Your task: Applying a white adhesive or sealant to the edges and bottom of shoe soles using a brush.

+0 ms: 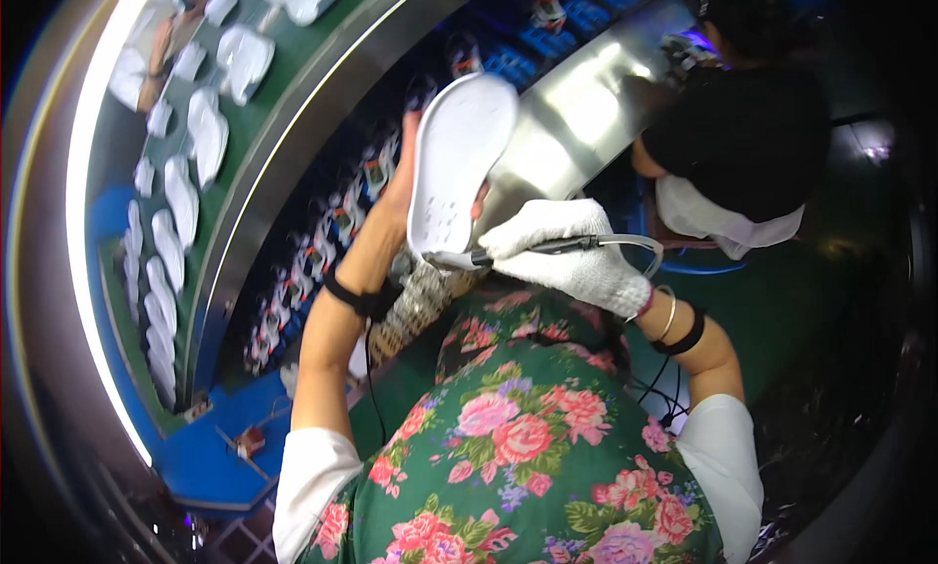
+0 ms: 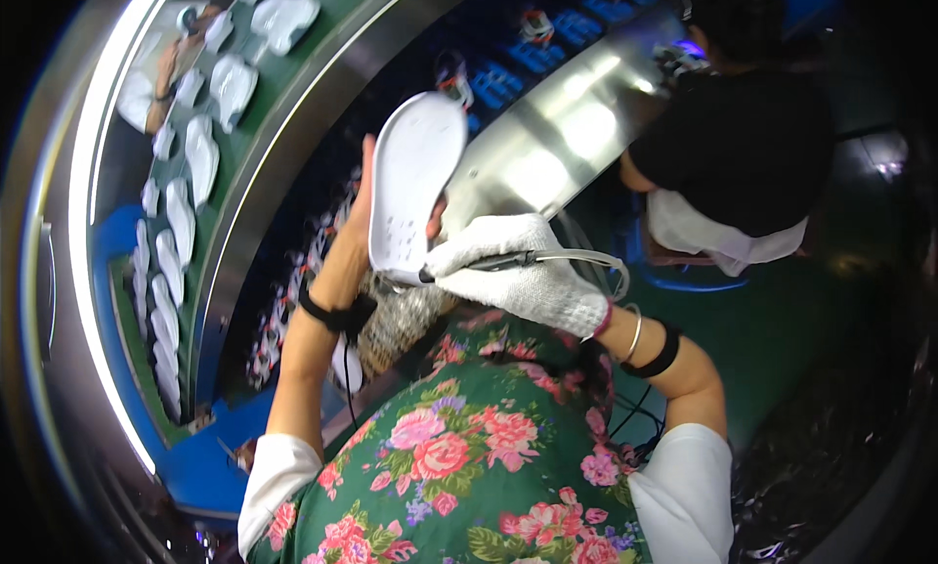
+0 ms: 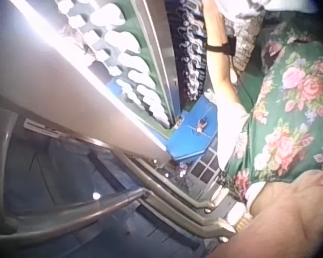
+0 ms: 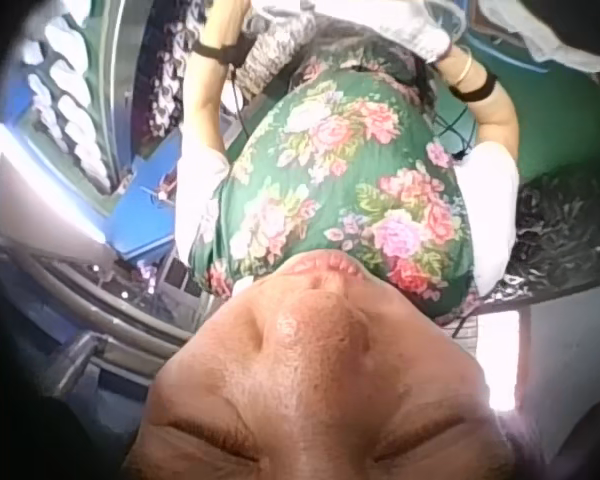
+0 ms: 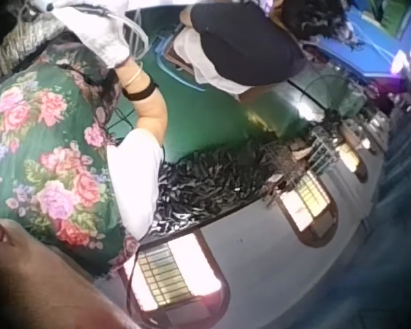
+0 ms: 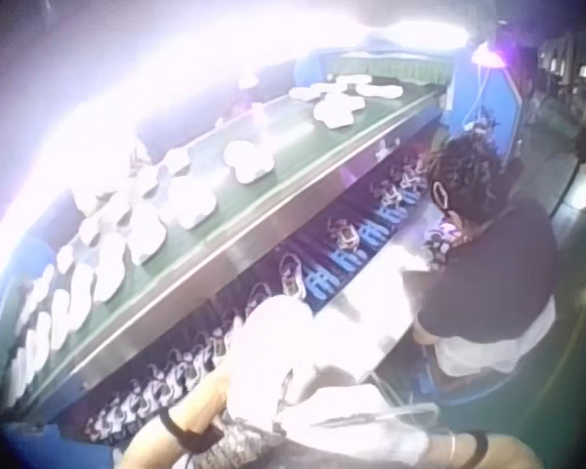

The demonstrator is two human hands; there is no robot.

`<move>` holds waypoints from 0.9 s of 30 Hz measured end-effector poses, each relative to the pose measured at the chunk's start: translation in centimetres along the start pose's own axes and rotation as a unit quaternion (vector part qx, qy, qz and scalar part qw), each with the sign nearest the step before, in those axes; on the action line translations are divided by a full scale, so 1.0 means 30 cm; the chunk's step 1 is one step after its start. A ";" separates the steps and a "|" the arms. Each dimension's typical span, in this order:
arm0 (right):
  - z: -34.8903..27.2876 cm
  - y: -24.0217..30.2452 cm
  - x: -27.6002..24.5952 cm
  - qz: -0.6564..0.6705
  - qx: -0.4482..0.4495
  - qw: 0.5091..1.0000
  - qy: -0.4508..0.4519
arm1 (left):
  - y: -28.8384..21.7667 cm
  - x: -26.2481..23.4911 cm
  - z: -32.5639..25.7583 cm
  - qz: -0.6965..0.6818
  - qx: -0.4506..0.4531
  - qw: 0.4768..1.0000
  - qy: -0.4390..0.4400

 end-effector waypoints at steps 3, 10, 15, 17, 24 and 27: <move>0.028 0.042 -0.069 0.045 -0.046 0.989 -0.130 | 0.058 -0.028 -0.009 -0.046 0.064 0.985 -0.156; 0.039 0.064 -0.122 -0.198 -0.182 0.960 -0.081 | 0.177 0.023 0.004 0.014 0.113 0.983 -0.147; -0.012 0.063 -0.090 -0.214 -0.201 0.956 -0.026 | 0.202 -0.029 -0.062 -0.134 0.061 0.976 -0.160; -0.031 0.084 -0.056 -0.272 -0.209 0.938 -0.046 | 0.174 0.021 -0.051 -0.236 0.099 0.952 -0.169; -0.026 0.123 -0.069 -0.276 -0.267 0.920 -0.085 | 0.163 0.073 -0.016 -0.166 0.223 0.960 -0.043; -0.021 0.158 -0.083 -0.289 -0.275 0.912 -0.100 | 0.151 0.149 -0.001 -0.140 0.228 0.961 -0.068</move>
Point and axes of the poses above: each hand's wrist, its own z-axis towards the middle knuckle, its own x-axis out of the palm, y = z × x, the point moved 5 cm from there along z, towards the middle knuckle, and after that the axes turned 15 degrees about z, right-handed, at the moved point
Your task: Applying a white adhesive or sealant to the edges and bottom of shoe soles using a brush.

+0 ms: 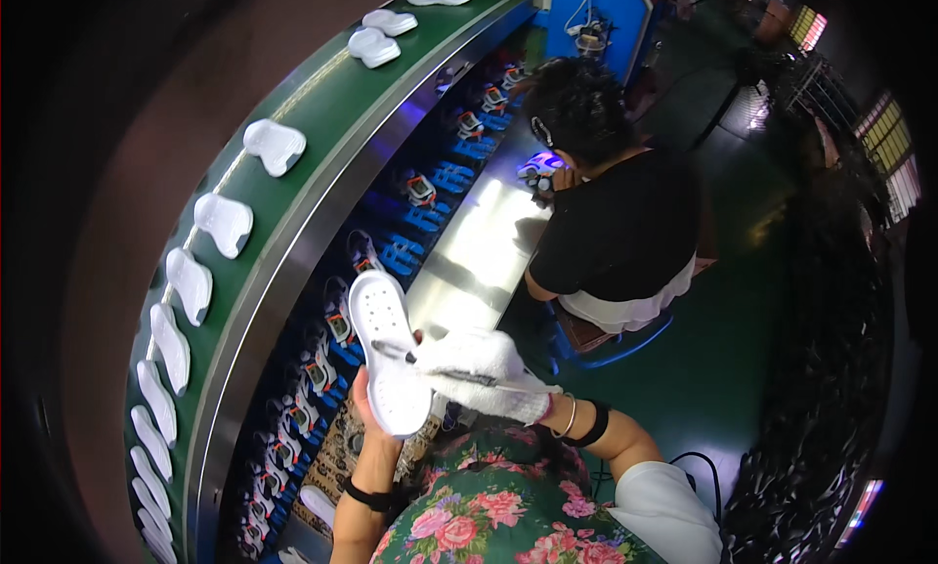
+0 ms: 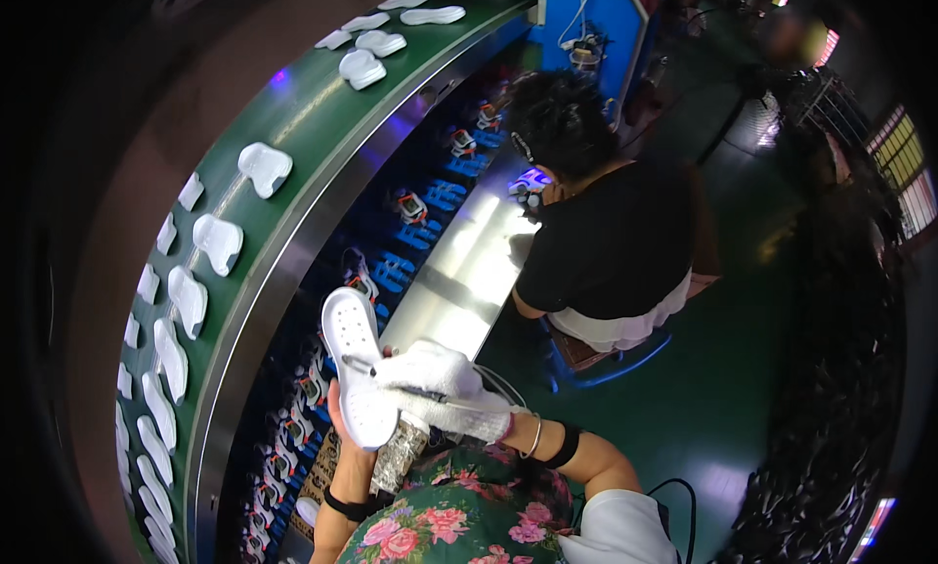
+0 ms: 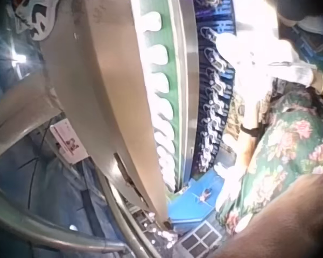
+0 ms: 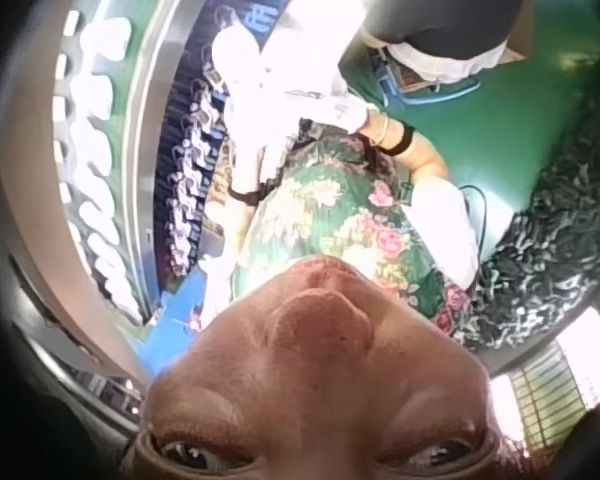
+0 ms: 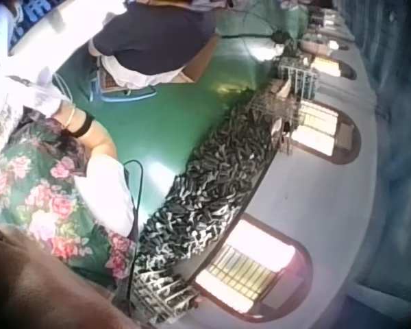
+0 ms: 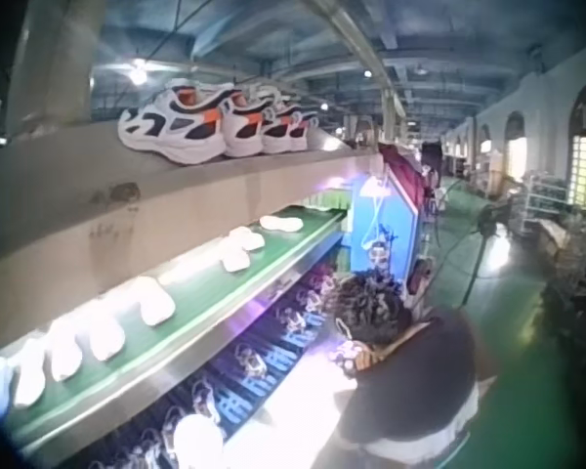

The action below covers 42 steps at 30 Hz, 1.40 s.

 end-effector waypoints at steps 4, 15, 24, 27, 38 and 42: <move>0.018 0.046 -0.037 -0.017 -0.040 0.999 -0.019 | 0.039 -0.019 0.016 -0.090 -0.073 0.991 -0.062; 0.069 0.042 0.023 -0.118 -0.097 0.988 0.034 | 0.118 -0.002 0.015 -0.084 -0.104 0.990 -0.041; 0.080 0.020 0.021 -0.077 -0.092 0.993 -0.006 | 0.071 0.031 0.034 -0.172 -0.041 0.984 0.013; 0.044 -0.001 0.068 -0.063 -0.077 0.994 0.039 | 0.053 0.041 0.071 -0.065 -0.039 0.997 0.006; 0.014 -0.014 0.054 0.009 -0.044 0.996 0.074 | -0.012 0.061 0.174 -0.106 -0.006 0.993 0.044; 0.012 -0.059 0.014 0.041 0.033 0.997 0.050 | -0.026 0.078 0.177 -0.107 -0.009 0.993 0.048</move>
Point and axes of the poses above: each hand's wrist, its own z-axis towards the middle knuckle, its own x-axis out of the palm, y = z × x, the point moved 5 cm from there along z, towards the middle knuckle, and after that the axes turned 15 degrees about z, right-handed, at the moved point
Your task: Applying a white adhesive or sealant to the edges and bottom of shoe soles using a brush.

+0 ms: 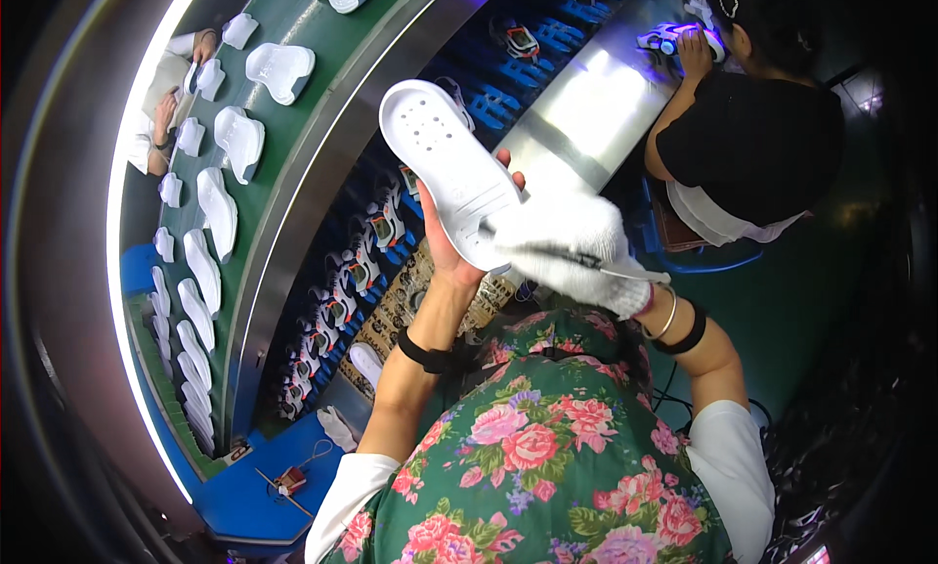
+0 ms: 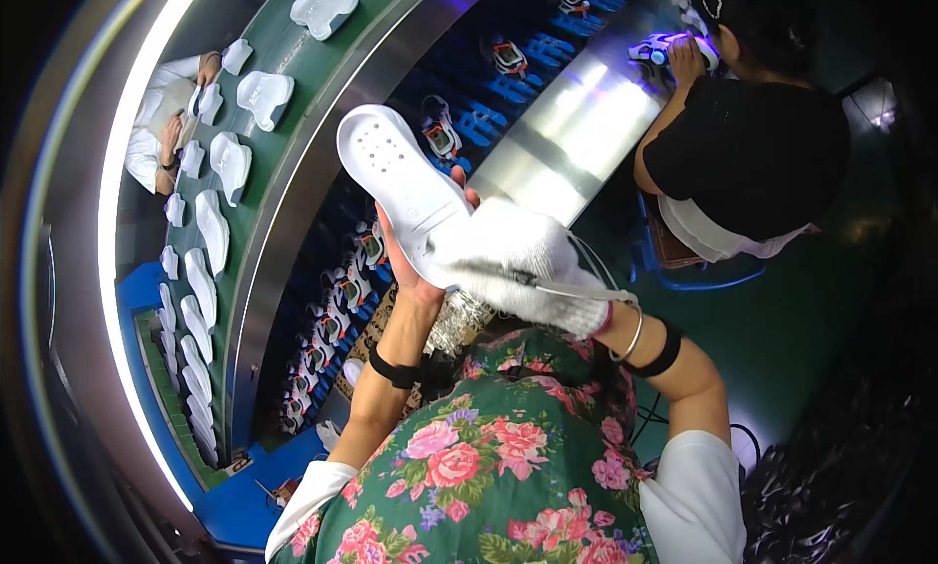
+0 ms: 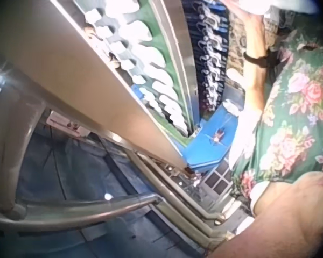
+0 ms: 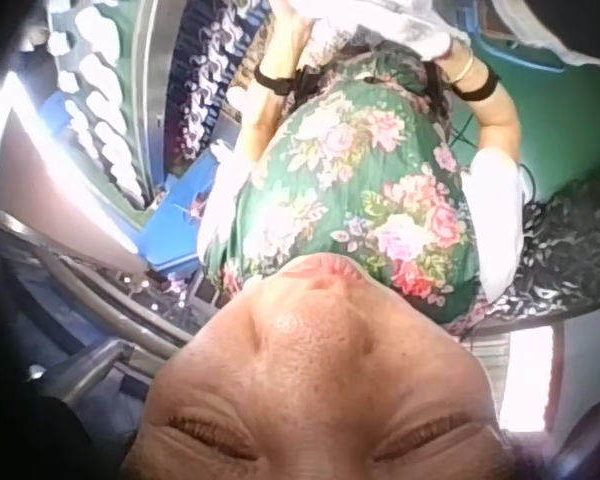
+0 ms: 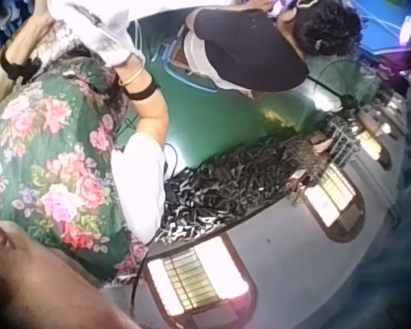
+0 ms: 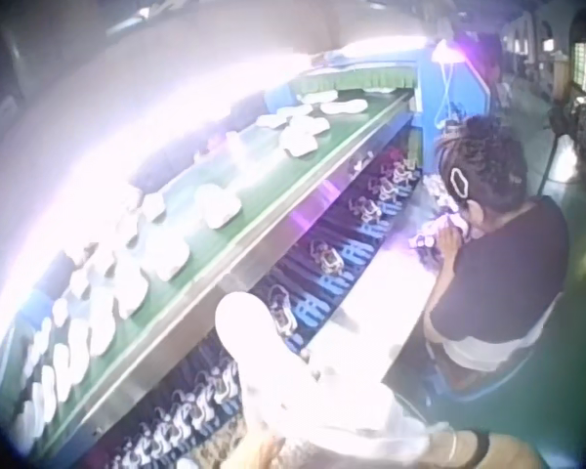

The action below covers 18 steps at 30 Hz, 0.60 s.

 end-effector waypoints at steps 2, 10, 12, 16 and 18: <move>0.000 0.008 -0.003 -0.050 -0.066 0.996 -0.016 | 0.001 -0.013 0.008 0.002 -0.008 0.999 -0.043; -0.003 -0.031 0.003 0.092 0.044 0.995 0.011 | -0.060 -0.026 0.020 0.058 -0.034 0.998 -0.017; 0.002 -0.019 -0.005 -0.013 -0.046 0.998 0.030 | -0.073 -0.026 0.035 0.057 -0.056 0.997 0.015; -0.026 0.006 0.055 0.062 -0.018 0.993 0.094 | -0.099 -0.029 0.038 0.044 -0.077 0.995 0.040; -0.009 -0.003 0.025 0.158 0.044 0.984 0.063 | -0.117 -0.030 0.048 0.066 -0.081 0.993 0.057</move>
Point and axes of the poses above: each hand's wrist, its own z-axis towards the middle knuckle, its own x-axis out of the palm, y = z × x, the point moved 5 cm from there along z, towards the middle knuckle, and after that the axes turned 15 degrees about z, right-handed, at the moved point
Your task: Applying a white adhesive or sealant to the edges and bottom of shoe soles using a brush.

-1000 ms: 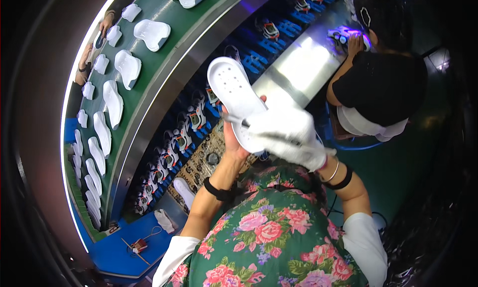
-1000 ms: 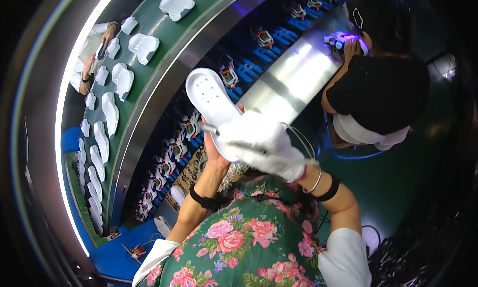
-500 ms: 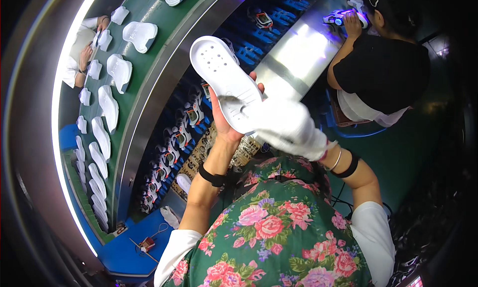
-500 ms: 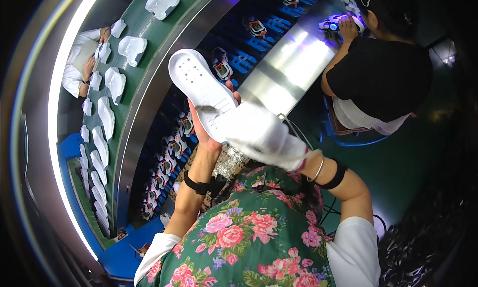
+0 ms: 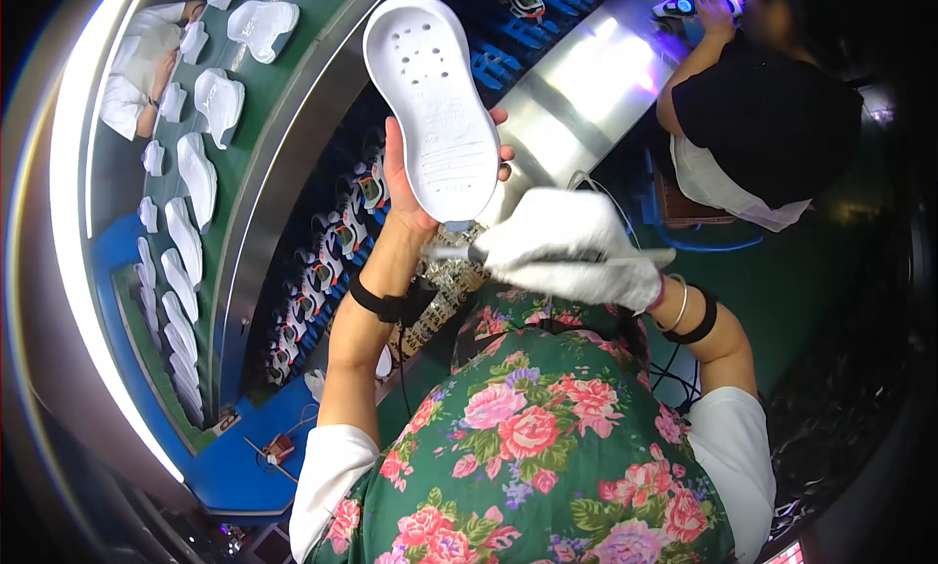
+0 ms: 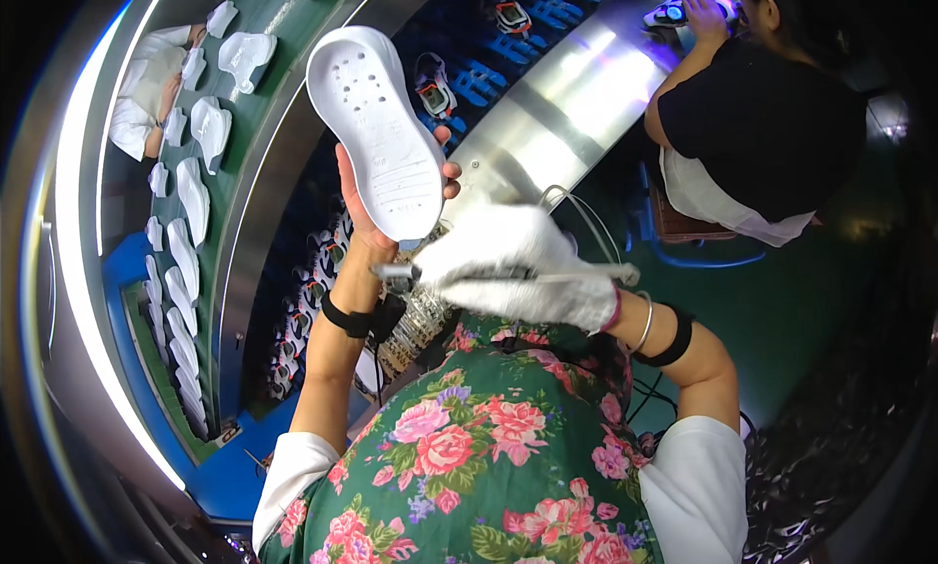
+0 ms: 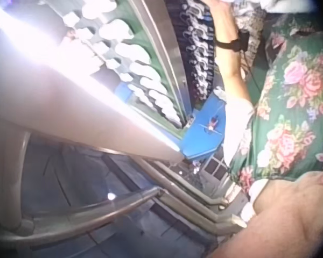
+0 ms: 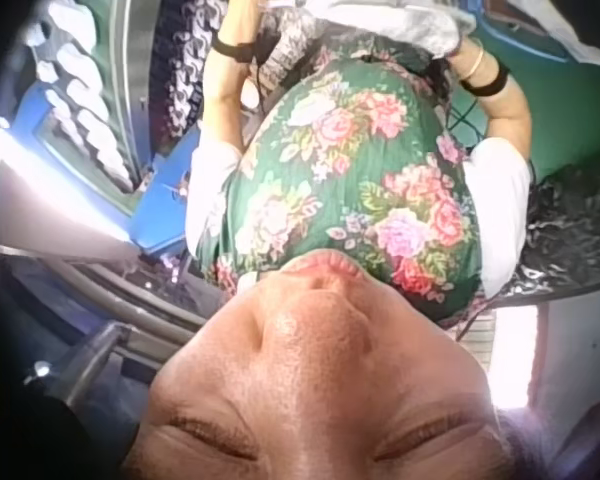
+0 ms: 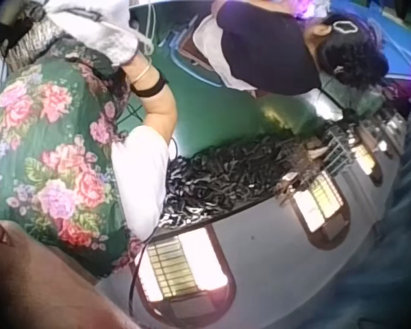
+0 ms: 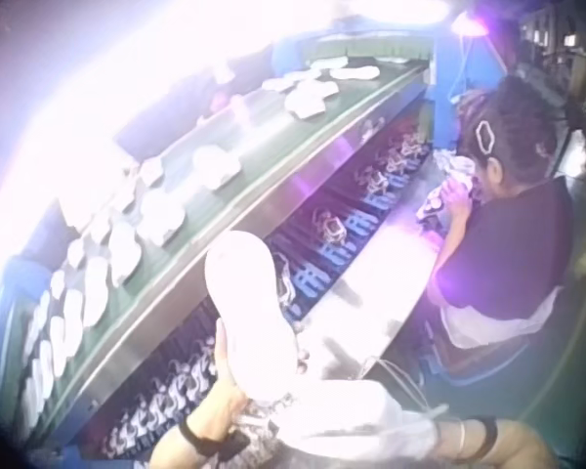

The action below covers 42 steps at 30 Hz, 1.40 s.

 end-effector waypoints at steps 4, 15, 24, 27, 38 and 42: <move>0.019 0.016 -0.051 -0.131 -0.043 0.990 -0.037 | -0.020 0.003 0.010 0.050 -0.017 0.998 0.036; -0.002 0.065 -0.035 -0.147 -0.057 0.987 -0.002 | -0.044 0.065 0.054 0.135 -0.067 0.981 0.124; -0.025 0.033 -0.007 -0.071 -0.020 0.997 -0.006 | -0.073 0.027 0.078 0.204 -0.088 0.975 0.029; -0.006 0.004 -0.059 -0.061 0.024 0.990 -0.121 | -0.066 0.032 0.097 0.193 -0.077 0.977 0.037; 0.082 0.019 -0.242 -0.282 -0.111 0.946 -0.112 | 0.093 -0.037 0.052 0.043 -0.078 0.994 -0.061; 0.061 -0.018 -0.221 -0.384 -0.155 0.907 -0.078 | 0.104 -0.039 0.077 -0.029 -0.087 0.985 -0.149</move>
Point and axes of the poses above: each hand's wrist, its own z-axis towards the middle knuckle, its own x-axis out of the palm, y = z × x, the point moved 5 cm from there along z, towards the middle knuckle, and after that the axes turned 15 degrees about z, right-handed, at the moved point
